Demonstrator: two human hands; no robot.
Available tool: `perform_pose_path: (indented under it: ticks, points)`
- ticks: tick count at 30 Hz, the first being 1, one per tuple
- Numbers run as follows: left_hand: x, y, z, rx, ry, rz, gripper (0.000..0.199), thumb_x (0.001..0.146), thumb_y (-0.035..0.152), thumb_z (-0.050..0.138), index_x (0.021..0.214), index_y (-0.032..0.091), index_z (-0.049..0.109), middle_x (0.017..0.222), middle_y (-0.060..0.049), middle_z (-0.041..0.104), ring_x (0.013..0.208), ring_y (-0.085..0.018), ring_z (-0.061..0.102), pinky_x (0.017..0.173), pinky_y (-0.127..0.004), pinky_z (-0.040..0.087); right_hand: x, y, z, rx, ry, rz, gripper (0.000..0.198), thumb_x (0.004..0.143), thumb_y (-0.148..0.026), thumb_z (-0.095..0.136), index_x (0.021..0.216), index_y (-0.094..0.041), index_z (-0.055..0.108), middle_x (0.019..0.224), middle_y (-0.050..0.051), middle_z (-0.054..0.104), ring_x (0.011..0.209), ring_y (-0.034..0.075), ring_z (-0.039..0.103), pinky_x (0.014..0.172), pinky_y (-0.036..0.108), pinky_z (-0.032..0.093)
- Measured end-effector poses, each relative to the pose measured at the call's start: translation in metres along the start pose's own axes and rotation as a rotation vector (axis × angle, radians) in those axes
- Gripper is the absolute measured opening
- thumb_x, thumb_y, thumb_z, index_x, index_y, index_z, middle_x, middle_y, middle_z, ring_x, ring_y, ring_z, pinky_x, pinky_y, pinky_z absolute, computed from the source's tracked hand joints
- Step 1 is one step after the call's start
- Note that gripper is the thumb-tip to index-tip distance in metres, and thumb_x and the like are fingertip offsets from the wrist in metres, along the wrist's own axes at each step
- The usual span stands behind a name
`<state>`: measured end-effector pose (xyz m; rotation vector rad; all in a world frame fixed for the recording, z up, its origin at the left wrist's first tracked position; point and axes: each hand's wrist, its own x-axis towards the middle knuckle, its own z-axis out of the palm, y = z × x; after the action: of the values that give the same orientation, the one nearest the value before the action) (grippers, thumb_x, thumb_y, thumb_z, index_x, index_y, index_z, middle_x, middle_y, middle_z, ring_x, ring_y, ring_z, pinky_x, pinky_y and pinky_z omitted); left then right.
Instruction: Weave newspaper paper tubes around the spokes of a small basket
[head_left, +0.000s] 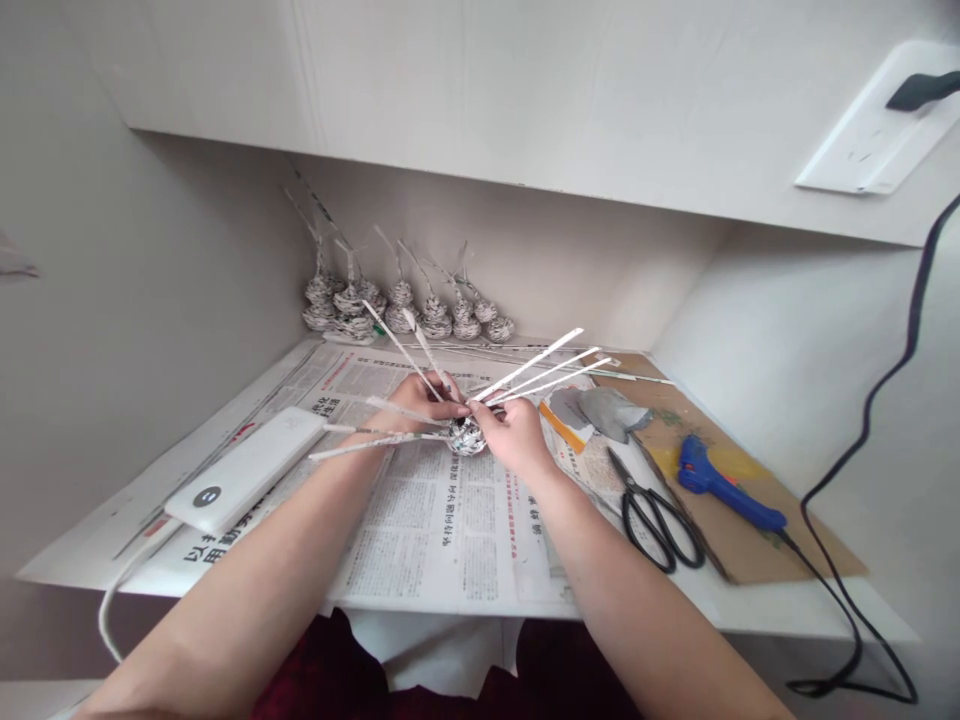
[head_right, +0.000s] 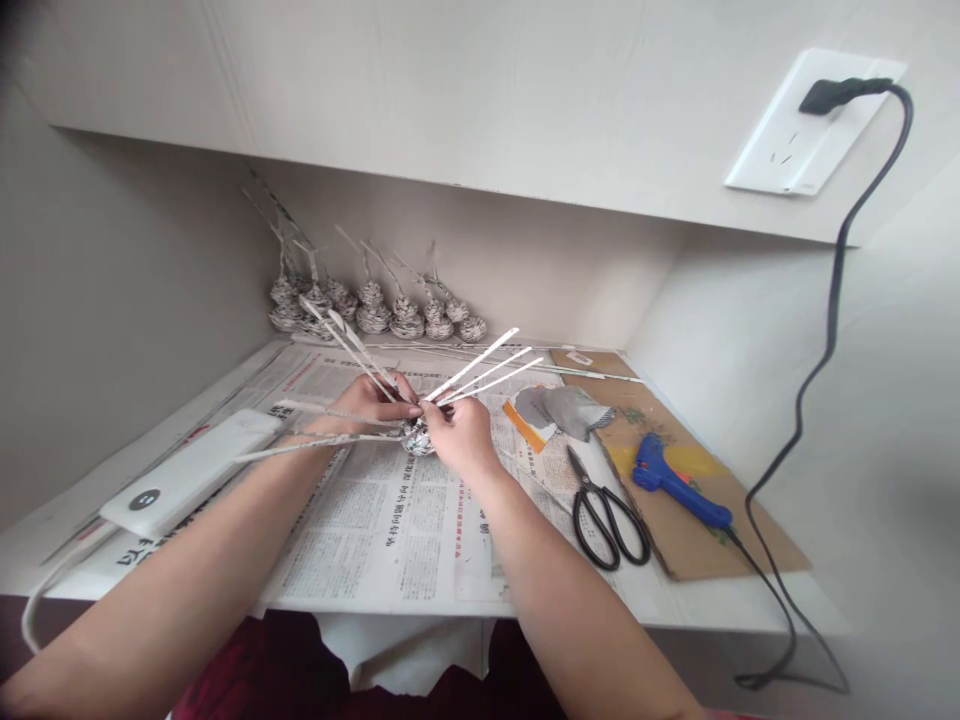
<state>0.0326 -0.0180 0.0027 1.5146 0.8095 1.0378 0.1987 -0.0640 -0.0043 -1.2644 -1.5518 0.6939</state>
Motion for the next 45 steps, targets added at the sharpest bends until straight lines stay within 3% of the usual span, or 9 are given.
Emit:
perform_pose_path:
  ticks: [11,17,22,26,31,45]
  points:
    - [-0.005,0.001,-0.002,-0.088,0.022,-0.053,0.029,0.055,0.025,0.084,0.069,0.013,0.061,0.068,-0.002,0.066,0.063,-0.014,0.06,0.063,-0.027,0.046,0.004,0.003,-0.004,0.112,-0.037,0.033,0.015,0.077,-0.031,0.062,0.086,-0.021,0.069,0.084,0.003,0.073,0.072,0.018,0.067,0.067,0.028,0.051]
    - [-0.004,0.0,-0.002,-0.087,0.03,-0.136,0.04,0.055,0.024,0.084,0.092,0.014,0.07,0.076,-0.004,0.071,0.067,-0.016,0.064,0.066,-0.028,0.048,0.007,0.008,-0.005,0.182,-0.018,0.088,0.017,0.072,-0.036,0.068,0.076,-0.019,0.067,0.076,0.004,0.072,0.069,0.019,0.067,0.065,0.028,0.05]
    - [-0.005,0.002,0.001,-0.067,0.019,-0.141,0.035,0.055,0.027,0.083,0.085,0.013,0.072,0.075,-0.005,0.071,0.067,-0.017,0.064,0.066,-0.028,0.048,0.005,0.007,-0.004,0.183,0.0,0.119,0.027,0.071,-0.046,0.069,0.073,-0.019,0.066,0.071,0.003,0.071,0.067,0.019,0.066,0.061,0.027,0.048]
    - [-0.006,0.003,0.003,-0.063,0.003,-0.125,0.033,0.056,0.029,0.083,0.082,0.012,0.072,0.07,-0.004,0.069,0.063,-0.015,0.061,0.062,-0.027,0.046,0.003,0.006,-0.002,0.112,0.063,0.086,0.024,0.073,-0.042,0.067,0.078,-0.019,0.068,0.078,0.004,0.073,0.071,0.019,0.066,0.066,0.028,0.049]
    - [-0.007,0.006,0.004,-0.106,0.024,-0.144,0.032,0.055,0.031,0.083,0.078,0.013,0.07,0.065,0.0,0.064,0.056,-0.012,0.056,0.056,-0.024,0.043,0.005,0.007,-0.001,0.065,0.086,0.085,0.026,0.077,-0.042,0.061,0.071,-0.018,0.067,0.072,0.003,0.072,0.068,0.019,0.065,0.062,0.027,0.047]
    - [-0.007,0.004,0.005,-0.017,0.066,-0.101,0.034,0.057,0.034,0.082,0.079,0.012,0.069,0.064,-0.002,0.065,0.056,-0.013,0.056,0.055,-0.025,0.041,0.005,0.007,-0.001,0.236,0.072,0.134,0.024,0.068,-0.042,0.07,0.071,-0.019,0.066,0.068,0.002,0.07,0.066,0.02,0.066,0.06,0.028,0.048]
